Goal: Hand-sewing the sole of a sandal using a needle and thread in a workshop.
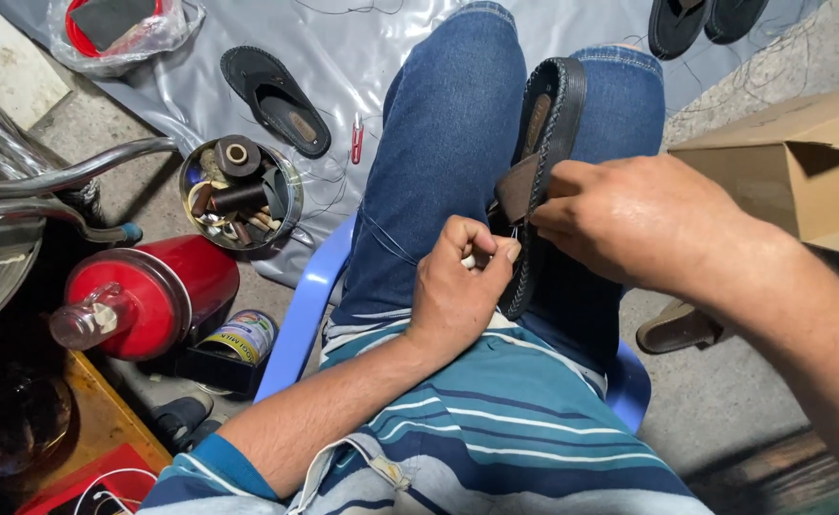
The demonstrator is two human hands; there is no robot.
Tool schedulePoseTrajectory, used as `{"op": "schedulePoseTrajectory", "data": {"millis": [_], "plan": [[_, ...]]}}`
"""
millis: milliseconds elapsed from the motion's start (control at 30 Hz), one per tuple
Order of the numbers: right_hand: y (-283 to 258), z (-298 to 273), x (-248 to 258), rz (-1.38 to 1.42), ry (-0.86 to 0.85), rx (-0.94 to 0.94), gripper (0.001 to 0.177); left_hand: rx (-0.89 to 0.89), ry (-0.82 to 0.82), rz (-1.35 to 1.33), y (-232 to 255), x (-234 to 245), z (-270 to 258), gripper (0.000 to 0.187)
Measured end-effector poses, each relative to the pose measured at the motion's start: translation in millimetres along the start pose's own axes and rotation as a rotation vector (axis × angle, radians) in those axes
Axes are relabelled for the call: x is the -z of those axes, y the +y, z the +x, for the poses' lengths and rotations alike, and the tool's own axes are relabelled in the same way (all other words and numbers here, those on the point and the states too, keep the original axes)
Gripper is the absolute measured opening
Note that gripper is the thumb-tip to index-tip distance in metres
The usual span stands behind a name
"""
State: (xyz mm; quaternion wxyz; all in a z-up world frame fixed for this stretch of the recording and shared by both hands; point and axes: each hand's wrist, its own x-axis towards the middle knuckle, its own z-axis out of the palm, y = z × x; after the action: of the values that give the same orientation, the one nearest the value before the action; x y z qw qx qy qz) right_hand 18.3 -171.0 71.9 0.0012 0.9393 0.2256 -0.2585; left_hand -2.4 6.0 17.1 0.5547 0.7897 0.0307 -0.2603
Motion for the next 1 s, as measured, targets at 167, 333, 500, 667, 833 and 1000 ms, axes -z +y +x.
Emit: {"op": "schedulePoseTrajectory", "data": {"millis": [167,333,500,667,833,1000], "plan": [[9.5,-10.0,0.2,0.008,-0.084,0.024,0.037,0.084,-0.068,0.096,8.0,4.7,2.6,0.020],[8.5,-22.1,28.8,-0.074,-0.400,-0.127,0.051,0.153,-0.089,-0.023,7.0,2.0,16.3,0.021],[30.2,-59.1,-4.4,-0.177,-0.058,-0.302,0.043,0.300,-0.269,-0.432,6.8,8.7,25.2,0.017],[9.4,-53.8,-1.0,0.487,-0.141,-0.507,0.074,0.264,-0.253,-0.409,-1.0,15.3,16.0,0.014],[-17.5,-37.8,-24.8,1.032,0.291,-0.625,0.030,0.071,-0.299,0.246,10.1,26.8,0.8,0.029],[-24.1,-36.9,-41.6,1.104,0.425,-0.742,0.010,0.017,-0.242,0.208,18.7,19.1,5.2,0.039]]}}
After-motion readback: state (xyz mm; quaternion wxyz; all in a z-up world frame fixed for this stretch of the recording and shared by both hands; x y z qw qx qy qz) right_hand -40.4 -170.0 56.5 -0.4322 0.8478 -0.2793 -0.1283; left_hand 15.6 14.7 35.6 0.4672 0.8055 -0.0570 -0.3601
